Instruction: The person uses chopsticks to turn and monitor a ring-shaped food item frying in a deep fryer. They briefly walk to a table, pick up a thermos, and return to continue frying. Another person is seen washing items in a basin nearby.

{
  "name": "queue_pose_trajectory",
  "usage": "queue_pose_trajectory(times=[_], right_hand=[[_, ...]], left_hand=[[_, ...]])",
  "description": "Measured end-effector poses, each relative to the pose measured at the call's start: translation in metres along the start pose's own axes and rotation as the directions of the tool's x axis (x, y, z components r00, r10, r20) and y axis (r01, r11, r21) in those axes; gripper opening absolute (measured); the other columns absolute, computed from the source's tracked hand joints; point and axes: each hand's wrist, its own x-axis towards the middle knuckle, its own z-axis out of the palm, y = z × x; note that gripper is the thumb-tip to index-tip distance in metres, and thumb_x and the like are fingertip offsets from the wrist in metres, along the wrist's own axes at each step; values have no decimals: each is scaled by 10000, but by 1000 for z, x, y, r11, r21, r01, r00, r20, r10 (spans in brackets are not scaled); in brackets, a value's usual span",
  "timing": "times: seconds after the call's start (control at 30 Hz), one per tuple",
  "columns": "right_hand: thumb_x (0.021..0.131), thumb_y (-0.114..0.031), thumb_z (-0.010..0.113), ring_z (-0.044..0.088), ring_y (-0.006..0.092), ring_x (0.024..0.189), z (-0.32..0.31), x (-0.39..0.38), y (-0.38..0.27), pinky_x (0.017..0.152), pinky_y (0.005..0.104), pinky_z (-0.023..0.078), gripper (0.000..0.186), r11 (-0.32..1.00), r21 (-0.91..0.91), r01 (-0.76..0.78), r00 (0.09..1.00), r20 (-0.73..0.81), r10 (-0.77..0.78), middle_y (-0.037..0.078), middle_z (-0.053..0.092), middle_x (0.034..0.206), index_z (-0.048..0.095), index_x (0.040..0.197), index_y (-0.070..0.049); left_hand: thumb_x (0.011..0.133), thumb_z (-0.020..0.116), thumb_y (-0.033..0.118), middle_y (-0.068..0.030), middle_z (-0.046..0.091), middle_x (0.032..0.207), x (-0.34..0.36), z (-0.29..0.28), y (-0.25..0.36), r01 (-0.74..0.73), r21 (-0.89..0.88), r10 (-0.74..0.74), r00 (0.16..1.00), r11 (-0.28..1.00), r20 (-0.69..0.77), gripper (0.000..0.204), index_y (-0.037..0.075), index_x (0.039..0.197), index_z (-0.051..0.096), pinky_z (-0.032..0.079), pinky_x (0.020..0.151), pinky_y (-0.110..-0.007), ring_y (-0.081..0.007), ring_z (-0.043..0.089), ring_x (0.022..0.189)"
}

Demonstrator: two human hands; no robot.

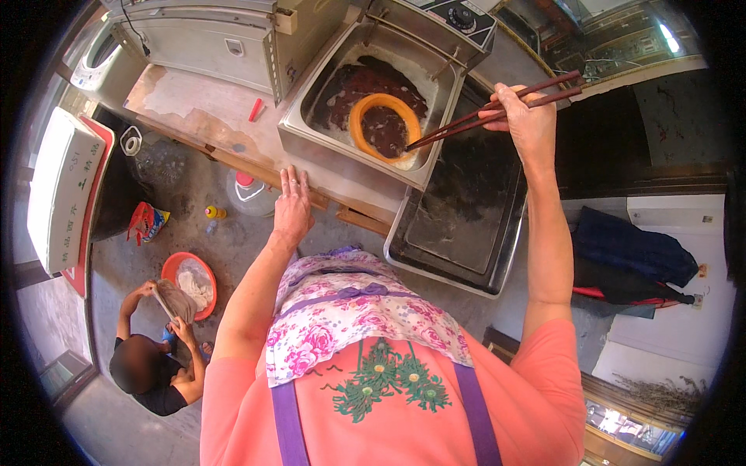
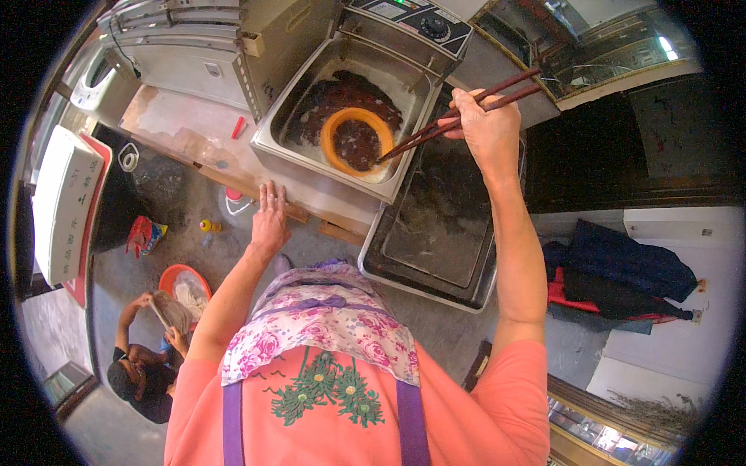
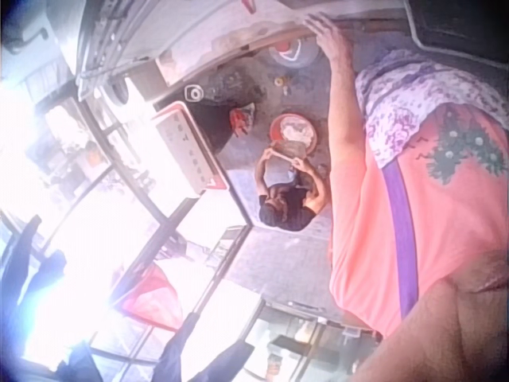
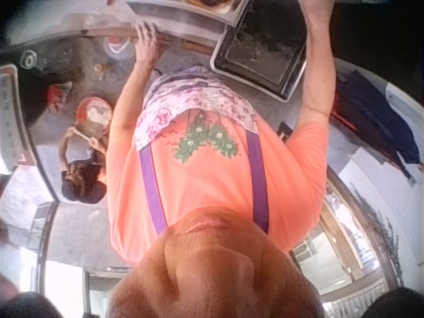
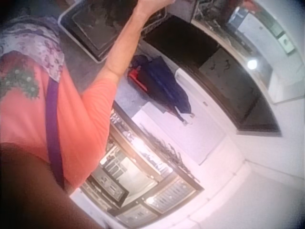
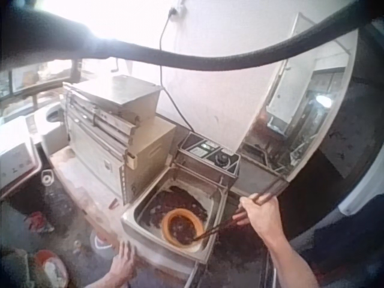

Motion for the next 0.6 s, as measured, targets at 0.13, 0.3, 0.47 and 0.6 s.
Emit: queue_pose_trajectory(times=[0.13,0.3,0.47,0.6], right_hand=[[864,-128,597,672,206,613,9,3,-9,491,277,547,210,998,-63,15,1000,17,-14,116,631,704,609,781,64],[854,-127,604,664,181,587,20,7,-19,484,263,538,221,993,-111,30,998,65,-23,99,627,676,607,743,63],[851,-134,605,662,171,581,26,12,-17,491,260,537,218,998,-22,67,997,36,-66,94,630,676,611,733,49],[853,-137,603,663,172,583,26,16,-12,493,264,539,211,995,-75,67,997,28,-65,90,630,677,618,741,40]], left_hand=[[586,679,36,-293,189,1450,1,7,-2,-4,-5,4,1000,1000,-30,910,-54,1387,257,465,940,-375,-404,218,1357],[583,677,28,-297,192,1447,-1,6,-3,-11,-31,10,999,999,-38,902,-52,1383,269,470,929,-376,-406,219,1356],[580,687,37,-299,185,1448,-1,5,-2,-9,-41,8,999,999,-39,911,-55,1383,264,468,931,-378,-407,215,1357],[580,693,45,-299,179,1449,1,11,-3,-11,-18,10,999,1000,-52,923,-55,1386,255,465,937,-380,-407,210,1358]])
